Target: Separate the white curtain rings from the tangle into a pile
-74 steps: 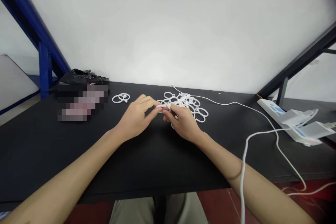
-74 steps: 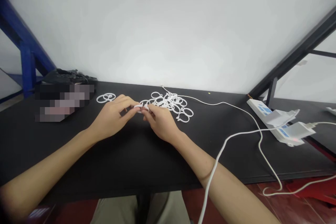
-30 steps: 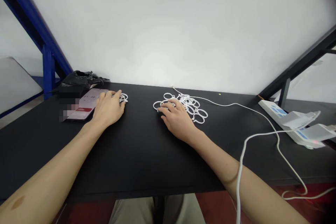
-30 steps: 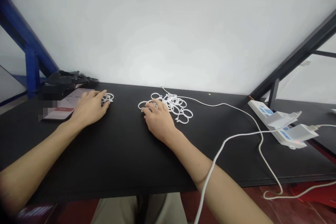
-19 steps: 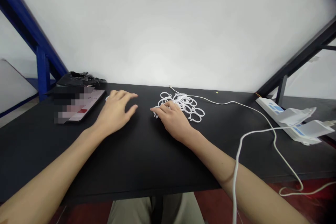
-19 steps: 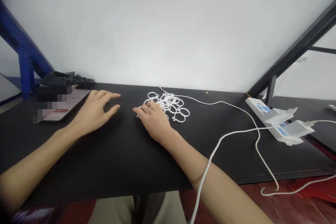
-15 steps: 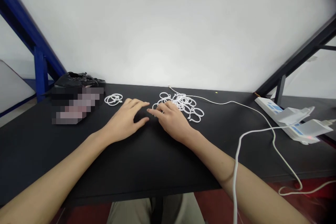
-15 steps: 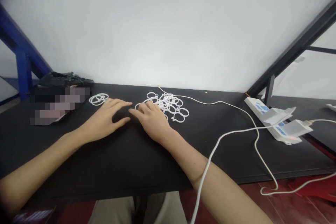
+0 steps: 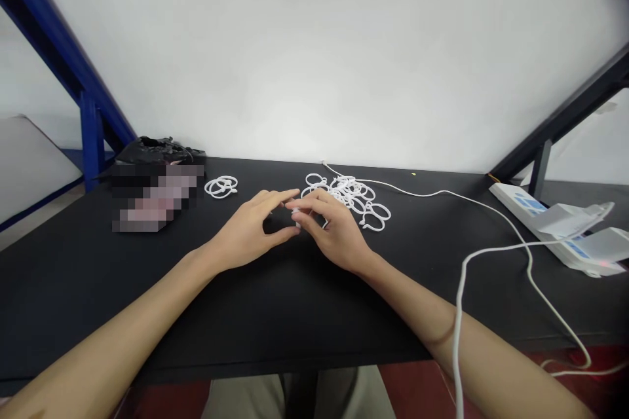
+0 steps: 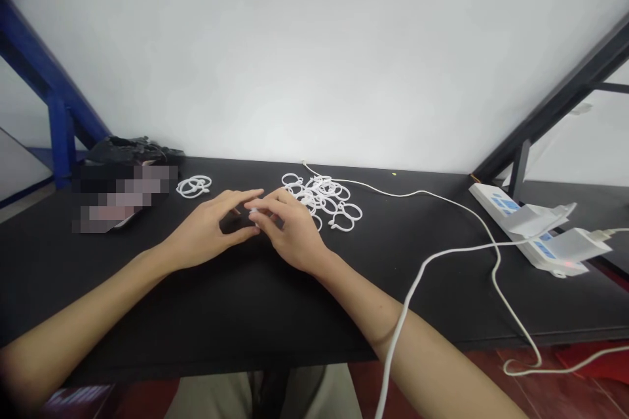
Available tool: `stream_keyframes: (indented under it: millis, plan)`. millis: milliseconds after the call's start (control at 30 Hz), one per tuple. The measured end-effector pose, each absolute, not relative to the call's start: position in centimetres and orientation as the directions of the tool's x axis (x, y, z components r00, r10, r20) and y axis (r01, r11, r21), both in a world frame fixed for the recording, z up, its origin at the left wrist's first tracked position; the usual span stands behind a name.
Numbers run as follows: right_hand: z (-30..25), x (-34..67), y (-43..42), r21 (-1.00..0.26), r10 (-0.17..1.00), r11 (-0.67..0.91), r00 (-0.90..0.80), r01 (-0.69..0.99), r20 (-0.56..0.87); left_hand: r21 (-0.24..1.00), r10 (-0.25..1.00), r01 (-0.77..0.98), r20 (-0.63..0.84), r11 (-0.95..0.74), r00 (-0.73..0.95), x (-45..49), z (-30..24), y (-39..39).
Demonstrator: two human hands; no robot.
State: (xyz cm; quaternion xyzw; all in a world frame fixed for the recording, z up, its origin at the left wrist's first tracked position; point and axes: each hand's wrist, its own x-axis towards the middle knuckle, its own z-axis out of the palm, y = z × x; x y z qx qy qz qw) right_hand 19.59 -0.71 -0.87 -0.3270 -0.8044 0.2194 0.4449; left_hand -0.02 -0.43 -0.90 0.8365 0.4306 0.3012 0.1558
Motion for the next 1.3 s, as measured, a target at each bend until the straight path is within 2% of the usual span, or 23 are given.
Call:
stream_keyframes:
  millis: [133,367,800,1000,1100,1200,1300]
  plan:
    - [-0.8,19.7,-0.7,-0.590,0.695,0.719,-0.388,0.366,0.606,0.502,0.781,0.598,0.382,-0.624,0.494,0.3,-0.5,-0.6]
    - [-0.7,20.0,-0.4,-0.457,0.635,0.769,-0.449,0.448,0.628,0.444,0.788,0.654,0.408,-0.613,0.462,0.0,-0.4,-0.6]
    - [-1.7,20.1,0.4,-0.409,0.688,0.717,-0.477,0.564,0.548,0.452,0.810,0.673,0.374,-0.585,0.452,0.0,-0.7,-0.3]
    - [-1.8,20.2,0.7,-0.396,0.649,0.744,-0.441,0.538,0.620,0.464,0.821,0.679,0.365,-0.569,0.439,-0.2,-0.5,-0.3]
    - [-1.9,20.6,1.2,-0.303,0.651,0.696,-0.395,0.651,0.648,0.379,0.858,0.794,0.397,-0.476,0.326,-1.0,-1.0,0.6]
    - [-2.1,21.2,1.7,-0.176,0.696,0.586,-0.381,0.791,0.608,0.224,0.889,0.936,0.432,-0.272,0.155,-2.5,-1.6,1.8]
    - [-2.4,21.6,1.9,-0.091,0.729,0.527,-0.395,0.845,0.559,0.119,0.913,0.990,0.408,-0.077,0.022,-4.0,-2.1,2.7]
